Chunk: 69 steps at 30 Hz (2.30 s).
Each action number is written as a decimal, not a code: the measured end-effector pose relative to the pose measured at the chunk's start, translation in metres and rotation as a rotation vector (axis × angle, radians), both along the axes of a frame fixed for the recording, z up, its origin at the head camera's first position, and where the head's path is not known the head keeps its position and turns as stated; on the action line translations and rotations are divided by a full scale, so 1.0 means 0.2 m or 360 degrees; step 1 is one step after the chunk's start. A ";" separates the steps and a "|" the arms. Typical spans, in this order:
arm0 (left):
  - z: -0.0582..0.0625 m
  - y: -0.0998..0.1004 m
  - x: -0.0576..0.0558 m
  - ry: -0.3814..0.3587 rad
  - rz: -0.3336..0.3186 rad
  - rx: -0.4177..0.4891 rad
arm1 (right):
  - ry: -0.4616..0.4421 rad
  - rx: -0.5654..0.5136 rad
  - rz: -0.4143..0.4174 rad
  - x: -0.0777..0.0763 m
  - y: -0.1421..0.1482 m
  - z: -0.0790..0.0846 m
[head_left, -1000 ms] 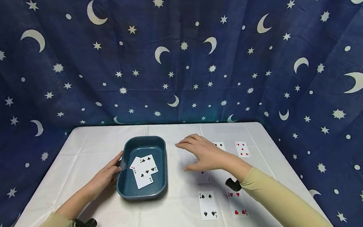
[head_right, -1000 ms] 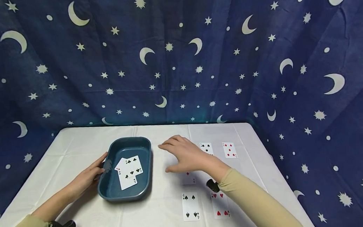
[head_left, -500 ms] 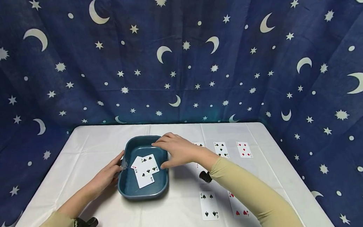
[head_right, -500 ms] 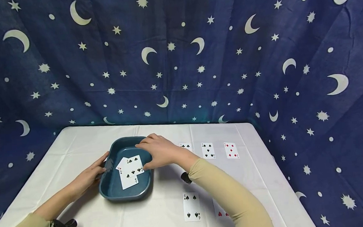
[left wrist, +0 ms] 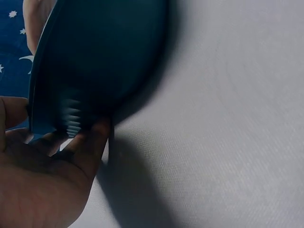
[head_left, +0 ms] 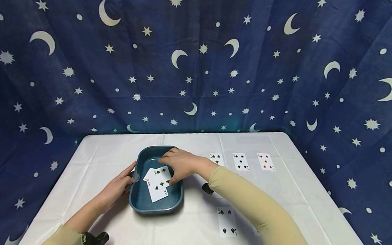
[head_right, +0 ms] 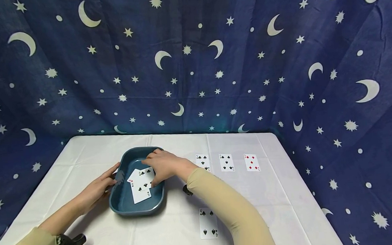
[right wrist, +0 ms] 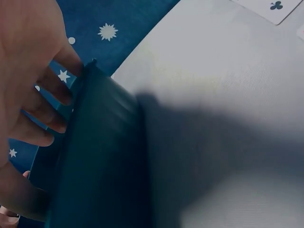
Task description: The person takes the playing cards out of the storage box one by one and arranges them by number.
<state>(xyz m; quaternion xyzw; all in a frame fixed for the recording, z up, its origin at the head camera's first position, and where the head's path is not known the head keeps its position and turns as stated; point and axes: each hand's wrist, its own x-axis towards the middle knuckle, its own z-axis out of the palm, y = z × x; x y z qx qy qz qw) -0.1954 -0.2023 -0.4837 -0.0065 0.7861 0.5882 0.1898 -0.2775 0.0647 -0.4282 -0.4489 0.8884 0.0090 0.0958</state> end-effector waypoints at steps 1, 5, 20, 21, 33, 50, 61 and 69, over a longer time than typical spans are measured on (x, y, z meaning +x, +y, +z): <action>0.00 0.00 0.00 -0.0005 0.0004 0.0001 | -0.0004 0.0017 -0.0006 0.00 -0.01 0.00; 0.01 0.00 0.01 -0.0005 -0.0002 0.0055 | -0.0022 0.0088 -0.0028 0.00 -0.04 -0.02; 0.00 0.02 0.02 -0.0020 0.0020 0.0089 | 0.0064 0.0323 -0.0075 -0.04 -0.12 -0.08; 0.00 0.02 0.02 -0.0017 0.0017 0.0091 | 0.0070 0.0326 -0.0076 -0.04 -0.13 -0.08; 0.00 0.01 0.02 0.0011 -0.0026 0.0126 | 0.0095 0.0340 -0.0100 -0.03 -0.14 -0.11; -0.01 0.00 0.02 0.0011 -0.0022 0.0074 | 0.0127 0.0291 -0.0090 -0.03 -0.13 -0.13; -0.01 0.00 0.02 0.0030 -0.0037 0.0060 | 0.0101 0.0134 -0.0060 -0.03 -0.07 -0.05; -0.01 0.00 0.02 0.0019 -0.0034 0.0045 | 0.0083 -0.0058 -0.0008 0.04 0.08 0.09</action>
